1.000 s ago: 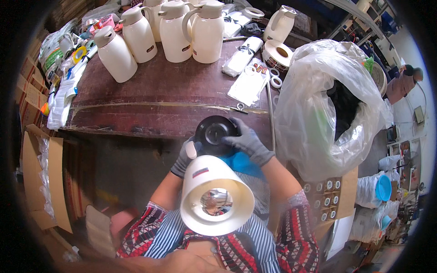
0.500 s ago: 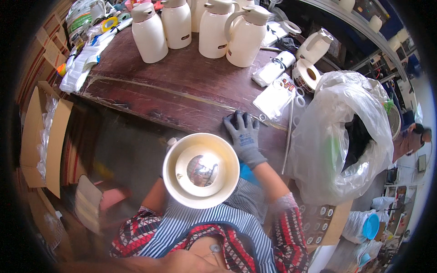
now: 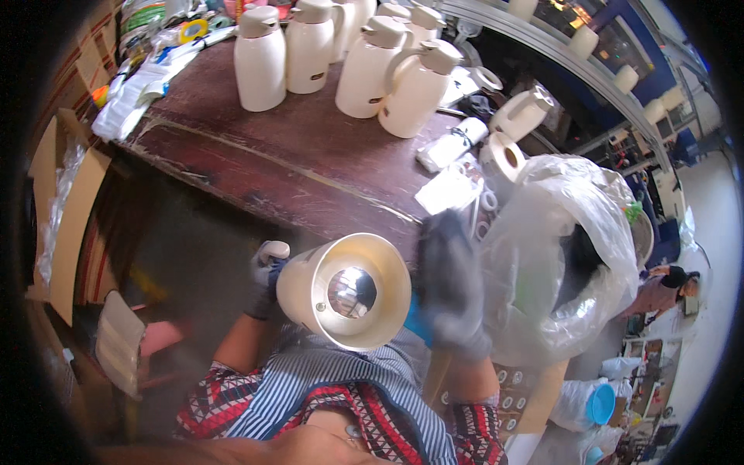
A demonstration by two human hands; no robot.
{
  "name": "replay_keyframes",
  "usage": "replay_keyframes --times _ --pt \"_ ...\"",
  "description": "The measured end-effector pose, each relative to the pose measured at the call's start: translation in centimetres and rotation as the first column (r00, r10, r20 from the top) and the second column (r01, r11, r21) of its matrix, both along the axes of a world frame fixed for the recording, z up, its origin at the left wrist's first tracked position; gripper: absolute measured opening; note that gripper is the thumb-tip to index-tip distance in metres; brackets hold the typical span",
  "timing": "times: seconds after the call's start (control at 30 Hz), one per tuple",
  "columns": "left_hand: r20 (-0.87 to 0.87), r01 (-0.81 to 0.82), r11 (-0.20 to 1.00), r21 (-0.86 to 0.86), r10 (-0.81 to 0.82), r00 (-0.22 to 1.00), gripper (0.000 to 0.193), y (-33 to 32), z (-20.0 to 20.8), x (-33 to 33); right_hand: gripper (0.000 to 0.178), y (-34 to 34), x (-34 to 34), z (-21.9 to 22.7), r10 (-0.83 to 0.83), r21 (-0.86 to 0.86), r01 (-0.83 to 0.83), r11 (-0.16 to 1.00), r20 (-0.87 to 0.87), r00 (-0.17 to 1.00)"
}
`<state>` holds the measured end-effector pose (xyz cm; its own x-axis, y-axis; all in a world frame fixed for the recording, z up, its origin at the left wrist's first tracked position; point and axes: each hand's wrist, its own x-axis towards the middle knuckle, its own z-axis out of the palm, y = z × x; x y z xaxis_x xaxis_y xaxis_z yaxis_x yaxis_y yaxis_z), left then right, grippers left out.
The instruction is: The person repeatedly assembles white thermos flasks by inserting the inner stainless steel bottle into the outer shell, then securing the black lid and cap. Completed units are placed on the table alongside other finished thermoses.
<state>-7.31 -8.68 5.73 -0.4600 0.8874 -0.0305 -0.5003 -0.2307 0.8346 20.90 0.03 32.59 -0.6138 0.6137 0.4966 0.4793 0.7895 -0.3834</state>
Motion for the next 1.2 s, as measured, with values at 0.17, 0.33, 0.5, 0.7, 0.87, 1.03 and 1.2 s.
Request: replay_keyframes --times 0.17,0.33,0.5,0.7,0.87,1.03,1.2 --pt "-0.150 0.142 0.989 -0.042 -0.147 0.978 0.017 2.1 3.4 1.7 0.102 -2.6 2.8 -0.2 0.152 -0.217 -0.157 0.963 -0.039 0.988" --pt "-0.094 0.342 0.929 -0.143 -0.357 0.929 0.008 3.7 1.6 2.5 0.097 -2.2 4.5 -0.6 0.218 -0.153 -0.204 0.967 0.082 0.973" --pt "0.083 0.392 0.917 -0.077 -0.385 0.919 0.018 5.2 -1.6 3.5 0.101 -1.7 6.7 -3.3 0.225 -0.192 -0.214 0.958 0.038 0.974" --pt "0.322 0.374 0.923 0.086 -0.381 0.867 0.042 -0.1 -1.5 4.9 0.101 -2.3 9.9 -6.4 0.191 -0.299 -0.196 0.934 -0.049 0.980" --pt "0.666 0.528 0.824 0.208 -0.514 0.541 0.045 1.2 -0.6 4.4 0.074 -4.7 6.4 -1.2 0.286 -0.083 -0.281 0.956 0.060 0.956" --pt "0.102 0.222 0.973 0.062 -0.227 0.968 0.033 1.9 7.3 2.2 0.073 -5.4 5.7 -1.7 -0.029 -0.400 -0.113 0.910 -0.334 0.942" --pt "-0.785 0.318 0.865 0.388 0.129 0.606 0.018 2.9 17.8 -1.2 0.091 -4.0 7.3 -8.3 -0.705 -0.908 -0.375 0.188 -0.391 0.592"
